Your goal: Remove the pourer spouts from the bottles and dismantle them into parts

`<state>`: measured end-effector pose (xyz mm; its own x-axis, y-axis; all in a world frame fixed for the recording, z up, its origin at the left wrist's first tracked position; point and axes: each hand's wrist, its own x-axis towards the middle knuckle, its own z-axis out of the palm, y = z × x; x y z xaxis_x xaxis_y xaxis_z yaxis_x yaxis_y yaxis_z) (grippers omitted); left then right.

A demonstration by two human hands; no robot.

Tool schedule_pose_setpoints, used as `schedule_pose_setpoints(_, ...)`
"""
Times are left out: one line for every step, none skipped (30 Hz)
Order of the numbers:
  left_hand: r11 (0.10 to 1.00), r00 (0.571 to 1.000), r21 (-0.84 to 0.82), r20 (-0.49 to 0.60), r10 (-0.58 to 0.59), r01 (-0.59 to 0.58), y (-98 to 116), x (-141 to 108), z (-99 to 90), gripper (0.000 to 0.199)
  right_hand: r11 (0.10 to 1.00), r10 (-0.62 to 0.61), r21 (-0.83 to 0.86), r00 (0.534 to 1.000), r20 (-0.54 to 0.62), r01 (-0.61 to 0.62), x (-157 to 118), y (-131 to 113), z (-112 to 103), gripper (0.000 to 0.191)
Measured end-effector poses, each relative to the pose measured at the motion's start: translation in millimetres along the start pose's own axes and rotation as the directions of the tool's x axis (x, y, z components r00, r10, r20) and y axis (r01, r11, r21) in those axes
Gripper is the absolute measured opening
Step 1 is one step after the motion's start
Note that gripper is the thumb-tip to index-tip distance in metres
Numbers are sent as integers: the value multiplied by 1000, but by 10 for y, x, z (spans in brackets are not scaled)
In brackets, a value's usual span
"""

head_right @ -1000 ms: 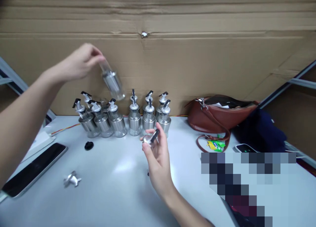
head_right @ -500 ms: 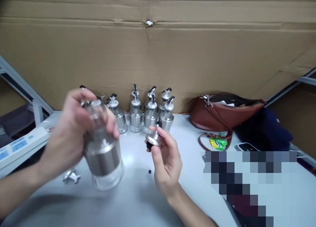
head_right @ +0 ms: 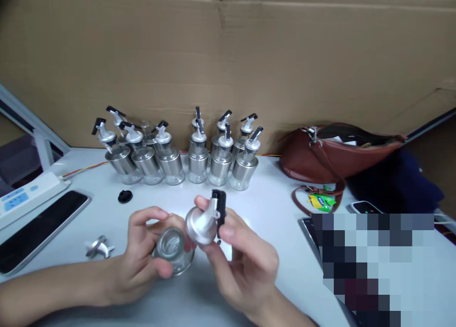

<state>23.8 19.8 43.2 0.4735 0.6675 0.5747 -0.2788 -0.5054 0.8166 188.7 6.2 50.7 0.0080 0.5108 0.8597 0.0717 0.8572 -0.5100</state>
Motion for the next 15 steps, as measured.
schedule_pose_setpoints(1000, 1000, 4, -1, 10, -10, -2, 9, -1, 43, 1000, 0, -13, 1000, 22, 1, -11, -24, -3, 62)
schedule_pose_setpoints(1000, 1000, 6, 0, 18, -18, -3, 15, -7, 45, 999, 11, -32, 999, 37, -10, -25, -46, -8, 63)
schedule_pose_setpoints(1000, 1000, 11, 8, 23, -23, -5, 17, -16, 47, 998, 27, -58, 998, 50, -24, -41, -65, -16, 66)
schedule_pose_setpoints(999, 999, 25, 28, 28, -29, -11, 15, -28, 51, 995, 51, -89, 996, 69, -45, -56, -81, -27, 68)
schedule_pose_setpoints(998, 997, 47, 55, 45, -47, -23, 9, -41, 55, 990, 85, -123, 992, 94, -73, -67, -94, -41, 69)
schedule_pose_setpoints(994, 994, 72, 82, 74, -80, -41, 1, -53, 59, 982, 120, -159, 985, 126, -100, -74, -104, -56, 71)
schedule_pose_setpoints(988, 989, 101, 106, 105, -116, -64, -9, -63, 63, 977, 142, -185, 976, 163, -111, -75, -111, -72, 71)
schedule_pose_setpoints(979, 982, 130, 124, 140, -156, -91, -18, -71, 66, 974, 150, -197, 969, 199, -110, -71, -116, -86, 72)
schedule_pose_setpoints(968, 975, 155, 131, 180, -199, -119, -23, -77, 70, 975, 146, -196, 963, 226, -102, -63, -118, -98, 72)
schedule_pose_setpoints(955, 967, 174, 134, 219, -240, -144, -24, -80, 73, 980, 127, -183, 961, 246, -82, -53, -116, -106, 73)
schedule_pose_setpoints(943, 958, 189, 134, 252, -274, -165, -20, -82, 76, 985, 96, -166, 959, 266, -53, -41, -112, -107, 75)
schedule_pose_setpoints(931, 950, 204, 139, 279, -304, -179, -12, -84, 77, 989, 64, -149, 956, 288, -21, -29, -103, -101, 76)
schedule_pose_setpoints(917, 940, 218, 151, 308, -335, -187, -2, -87, 77, 991, 30, -131, 954, 298, 10, -19, -91, -89, 75)
schedule_pose_setpoints(905, 930, 227, 165, 329, -360, -188, 7, -90, 76, 993, 5, -114, 954, 301, 30, -9, -76, -71, 73)
schedule_pose_setpoints(899, 926, 234, 177, 334, -370, -185, 13, -95, 74, 995, -21, -92, 957, 290, 49, -1, -60, -48, 71)
